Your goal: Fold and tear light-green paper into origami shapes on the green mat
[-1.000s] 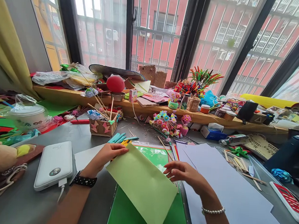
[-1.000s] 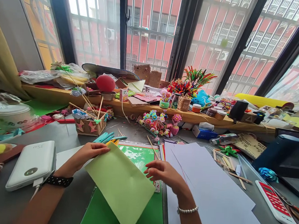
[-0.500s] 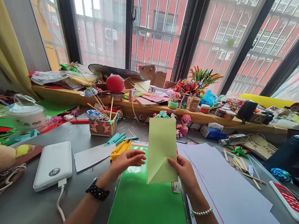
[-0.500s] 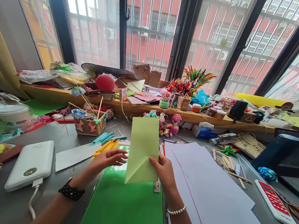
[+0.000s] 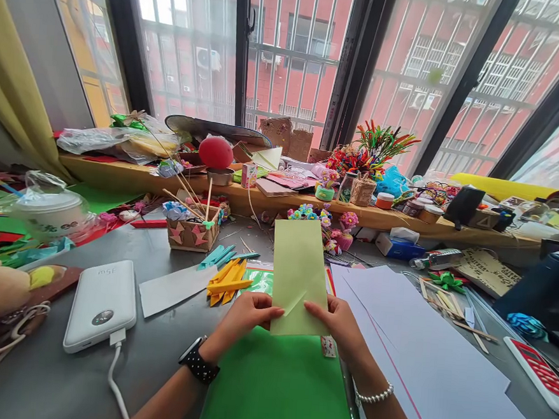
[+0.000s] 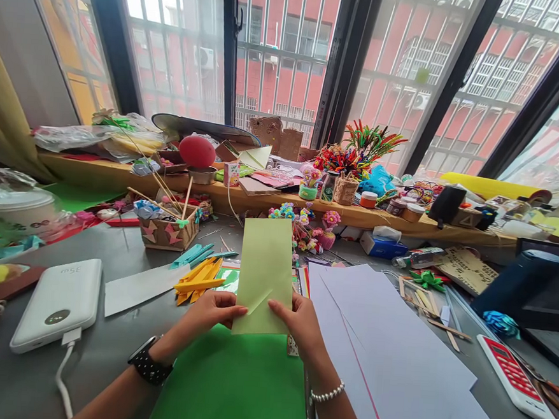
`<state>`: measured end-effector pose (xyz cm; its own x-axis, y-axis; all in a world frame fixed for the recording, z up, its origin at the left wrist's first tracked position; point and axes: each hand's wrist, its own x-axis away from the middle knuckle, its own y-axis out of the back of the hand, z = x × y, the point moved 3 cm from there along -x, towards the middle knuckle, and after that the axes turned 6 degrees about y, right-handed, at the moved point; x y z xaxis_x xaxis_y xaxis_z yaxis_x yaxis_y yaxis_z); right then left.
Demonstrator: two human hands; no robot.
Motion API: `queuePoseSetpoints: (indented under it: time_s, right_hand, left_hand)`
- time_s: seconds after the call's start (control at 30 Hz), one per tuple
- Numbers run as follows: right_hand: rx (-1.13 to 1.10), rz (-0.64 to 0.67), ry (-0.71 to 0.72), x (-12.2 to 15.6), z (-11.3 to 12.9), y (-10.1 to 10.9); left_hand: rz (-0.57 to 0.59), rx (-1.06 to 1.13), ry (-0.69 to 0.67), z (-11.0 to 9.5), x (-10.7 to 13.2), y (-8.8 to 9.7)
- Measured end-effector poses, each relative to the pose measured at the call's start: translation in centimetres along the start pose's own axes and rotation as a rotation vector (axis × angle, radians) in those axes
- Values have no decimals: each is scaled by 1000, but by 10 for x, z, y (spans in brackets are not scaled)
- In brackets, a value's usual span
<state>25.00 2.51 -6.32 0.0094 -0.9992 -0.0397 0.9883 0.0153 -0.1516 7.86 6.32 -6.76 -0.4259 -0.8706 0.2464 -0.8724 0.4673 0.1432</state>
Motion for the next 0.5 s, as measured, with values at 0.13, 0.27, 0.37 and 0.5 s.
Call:
queuePoseSetpoints:
  time_s: [0.13,0.27,0.37,0.5]
  right_hand:
    - [59,-15,-5,0,-1,1]
    - [87,-24,-1,0,0,0]
    - [95,-39,-10,0,1,0]
    - [85,-36,-19,-1,-1,2]
  left_hand:
    - [23,-1,5,2,0,0]
    - [29,-8,5,1,0,0]
    - [36,2,17,-1,1,0]
    - [44,28,37,-2,3,0]
